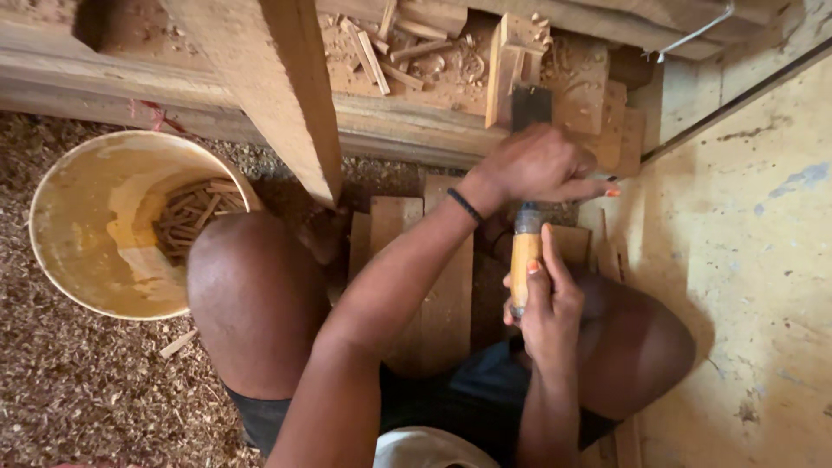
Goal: The person uses a chisel to carve and shape a piece of wood while sitting on the floor.
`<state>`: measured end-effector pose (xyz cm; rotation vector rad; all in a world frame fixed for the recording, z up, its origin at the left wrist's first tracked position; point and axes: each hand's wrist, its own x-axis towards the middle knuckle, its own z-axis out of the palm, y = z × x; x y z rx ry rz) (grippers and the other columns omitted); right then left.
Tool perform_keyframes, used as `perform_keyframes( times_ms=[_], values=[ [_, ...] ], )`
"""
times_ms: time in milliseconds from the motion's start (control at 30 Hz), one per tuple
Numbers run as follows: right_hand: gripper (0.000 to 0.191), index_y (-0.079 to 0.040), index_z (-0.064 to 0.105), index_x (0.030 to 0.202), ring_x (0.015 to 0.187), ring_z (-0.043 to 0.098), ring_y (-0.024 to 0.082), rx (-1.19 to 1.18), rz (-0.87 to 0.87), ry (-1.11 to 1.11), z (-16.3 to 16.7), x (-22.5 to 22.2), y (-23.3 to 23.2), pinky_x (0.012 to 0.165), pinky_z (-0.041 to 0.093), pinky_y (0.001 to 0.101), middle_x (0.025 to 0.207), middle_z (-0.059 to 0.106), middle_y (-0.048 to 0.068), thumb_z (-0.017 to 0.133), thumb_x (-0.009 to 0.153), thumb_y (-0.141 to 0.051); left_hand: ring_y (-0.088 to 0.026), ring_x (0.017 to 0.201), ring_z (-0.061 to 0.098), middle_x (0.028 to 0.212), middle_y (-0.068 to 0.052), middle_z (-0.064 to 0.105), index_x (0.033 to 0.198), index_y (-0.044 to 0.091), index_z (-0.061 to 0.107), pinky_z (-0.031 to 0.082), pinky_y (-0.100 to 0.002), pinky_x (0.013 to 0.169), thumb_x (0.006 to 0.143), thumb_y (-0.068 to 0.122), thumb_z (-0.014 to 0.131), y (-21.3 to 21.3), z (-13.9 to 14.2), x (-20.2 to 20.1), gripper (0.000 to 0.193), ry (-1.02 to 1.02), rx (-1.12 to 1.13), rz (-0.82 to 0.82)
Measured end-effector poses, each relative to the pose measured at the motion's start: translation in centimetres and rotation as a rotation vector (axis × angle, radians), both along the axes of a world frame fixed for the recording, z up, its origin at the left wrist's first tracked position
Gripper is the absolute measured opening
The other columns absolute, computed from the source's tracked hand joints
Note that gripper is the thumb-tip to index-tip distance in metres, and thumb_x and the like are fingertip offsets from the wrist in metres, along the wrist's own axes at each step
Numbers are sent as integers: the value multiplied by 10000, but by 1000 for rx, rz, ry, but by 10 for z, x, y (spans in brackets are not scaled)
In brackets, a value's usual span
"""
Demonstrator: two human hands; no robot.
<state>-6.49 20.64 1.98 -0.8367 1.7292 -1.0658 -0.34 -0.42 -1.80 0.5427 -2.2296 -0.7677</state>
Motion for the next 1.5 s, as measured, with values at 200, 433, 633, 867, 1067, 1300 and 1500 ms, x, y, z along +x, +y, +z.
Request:
perform_keyframes(
  times_ms=[200,433,633,867,1067,1300,1500],
  values=[
    [540,-200,415,1592,494,514,107,0,-29,-66,-16,0,-29,405,478,263,787,628,103,455,1053,-199,-363,520,625,565,-152,614,593,107,627,517,-495,538,950,605,602,-31,-8,-8,613,28,-120,40],
    [556,-129,403,1601,481,508,103,-151,23,-147,-24,-8,-25,391,440,249,801,630,107,489,1065,-248,-338,483,624,552,-128,626,596,102,626,491,-482,478,945,632,565,-24,-18,-12,637,-57,-133,65],
    [568,-77,450,1568,449,482,100,-207,-87,-260,-28,-7,-28,370,400,236,808,638,127,539,1044,-279,-306,458,616,544,-96,613,634,129,634,482,-449,448,962,633,572,-20,0,-1,605,-24,-233,47],
    [585,-8,470,1552,494,504,119,-294,-47,-204,-3,-29,-4,399,413,235,878,657,162,563,1043,-282,-302,478,651,582,-92,650,703,133,685,505,-461,466,993,539,581,2,26,-12,510,136,-190,32],
    [560,16,514,1510,433,479,130,-226,-37,-154,3,-41,18,367,390,244,811,656,192,551,1023,-258,-369,538,658,580,-121,647,646,125,662,526,-488,512,947,543,607,33,22,-13,518,82,-104,134],
    [562,0,508,1504,402,472,124,-170,-14,-139,-2,-46,19,350,386,249,769,662,175,543,996,-240,-384,553,656,594,-136,649,655,122,661,522,-501,527,961,537,592,35,13,-17,520,63,-74,152],
    [550,-1,509,1507,393,468,111,-170,5,-118,1,-44,18,349,380,244,762,659,168,515,1013,-241,-371,545,654,579,-136,633,649,120,648,515,-485,517,969,528,601,37,13,-11,520,89,-92,181]
  ],
)
